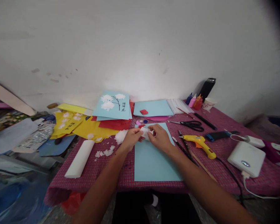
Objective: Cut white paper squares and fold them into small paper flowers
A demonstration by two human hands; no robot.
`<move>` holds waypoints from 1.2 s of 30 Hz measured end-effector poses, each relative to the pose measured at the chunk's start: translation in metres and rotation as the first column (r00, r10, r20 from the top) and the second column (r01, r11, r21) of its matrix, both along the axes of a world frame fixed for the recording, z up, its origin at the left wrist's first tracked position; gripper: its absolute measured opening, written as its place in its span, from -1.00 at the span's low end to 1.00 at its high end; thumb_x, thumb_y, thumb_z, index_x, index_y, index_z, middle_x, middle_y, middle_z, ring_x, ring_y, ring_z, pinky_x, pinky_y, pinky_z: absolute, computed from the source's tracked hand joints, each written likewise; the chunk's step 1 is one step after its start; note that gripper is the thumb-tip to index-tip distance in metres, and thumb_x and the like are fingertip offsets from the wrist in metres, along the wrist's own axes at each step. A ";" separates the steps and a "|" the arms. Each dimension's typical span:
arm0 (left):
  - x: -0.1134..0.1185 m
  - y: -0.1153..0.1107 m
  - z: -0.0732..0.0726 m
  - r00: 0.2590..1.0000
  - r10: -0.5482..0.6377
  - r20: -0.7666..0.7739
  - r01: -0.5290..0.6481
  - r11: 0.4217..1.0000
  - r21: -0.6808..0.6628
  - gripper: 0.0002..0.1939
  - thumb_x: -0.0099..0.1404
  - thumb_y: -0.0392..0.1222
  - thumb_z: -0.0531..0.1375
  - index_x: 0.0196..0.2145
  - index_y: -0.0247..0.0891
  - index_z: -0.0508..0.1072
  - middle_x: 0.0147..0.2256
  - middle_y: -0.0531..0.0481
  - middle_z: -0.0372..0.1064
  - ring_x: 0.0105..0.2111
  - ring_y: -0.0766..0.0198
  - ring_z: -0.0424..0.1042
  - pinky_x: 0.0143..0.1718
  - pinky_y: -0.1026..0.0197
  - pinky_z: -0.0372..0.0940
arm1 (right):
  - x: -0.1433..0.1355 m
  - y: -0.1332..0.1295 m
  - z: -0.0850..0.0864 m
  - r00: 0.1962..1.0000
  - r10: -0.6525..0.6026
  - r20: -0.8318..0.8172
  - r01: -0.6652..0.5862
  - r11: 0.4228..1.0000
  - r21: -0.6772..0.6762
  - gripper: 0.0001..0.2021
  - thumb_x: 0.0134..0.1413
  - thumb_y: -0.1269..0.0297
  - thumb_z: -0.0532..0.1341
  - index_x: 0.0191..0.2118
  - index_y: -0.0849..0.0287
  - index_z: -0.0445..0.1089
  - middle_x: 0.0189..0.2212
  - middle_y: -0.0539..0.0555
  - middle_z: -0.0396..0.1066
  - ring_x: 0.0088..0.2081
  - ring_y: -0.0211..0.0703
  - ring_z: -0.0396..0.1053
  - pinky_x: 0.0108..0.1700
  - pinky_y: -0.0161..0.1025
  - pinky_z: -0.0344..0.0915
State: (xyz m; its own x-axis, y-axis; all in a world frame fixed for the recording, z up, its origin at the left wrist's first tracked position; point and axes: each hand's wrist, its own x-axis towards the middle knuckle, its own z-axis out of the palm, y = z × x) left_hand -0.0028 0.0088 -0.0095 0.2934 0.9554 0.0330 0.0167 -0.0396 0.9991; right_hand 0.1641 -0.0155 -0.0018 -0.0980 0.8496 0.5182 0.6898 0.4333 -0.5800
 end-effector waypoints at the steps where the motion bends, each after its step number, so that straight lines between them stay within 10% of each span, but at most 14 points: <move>1: 0.000 0.001 0.000 1.000 0.011 0.008 -0.011 1.000 -0.009 -0.72 0.15 -0.04 0.19 -0.32 -0.33 0.49 -0.41 -0.06 0.42 -0.47 0.33 0.39 -0.49 0.32 0.24 | 0.001 0.001 0.001 0.998 0.006 -0.061 -0.009 0.999 -0.038 -0.75 0.01 0.32 0.15 -0.14 0.20 0.38 -0.27 0.09 0.38 -0.38 -0.22 0.28 -0.25 -0.26 0.20; 8: -0.001 -0.001 0.003 0.999 0.037 0.018 -0.037 0.999 0.016 -0.69 0.12 0.01 0.22 -0.38 -0.34 0.49 -0.46 -0.04 0.41 -0.54 0.38 0.33 -0.53 0.33 0.21 | 0.002 0.008 0.002 0.807 0.095 -0.583 -0.344 0.878 -0.333 -0.72 0.00 0.12 0.18 -0.30 0.25 0.42 -0.52 0.00 0.35 -0.51 -0.28 0.22 -0.45 -0.33 0.15; 36: 0.000 -0.003 0.003 1.000 -0.007 0.030 0.007 1.000 -0.014 -0.58 0.15 0.14 0.18 -0.40 -0.36 0.43 -0.50 -0.07 0.40 -0.54 0.35 0.35 -0.53 0.31 0.21 | 0.000 0.011 -0.002 0.749 0.081 -0.658 -0.392 0.855 -0.341 -0.63 0.01 -0.02 0.17 -0.57 0.19 0.26 -0.72 -0.09 0.17 -0.65 -0.36 0.03 -0.58 -0.34 -0.05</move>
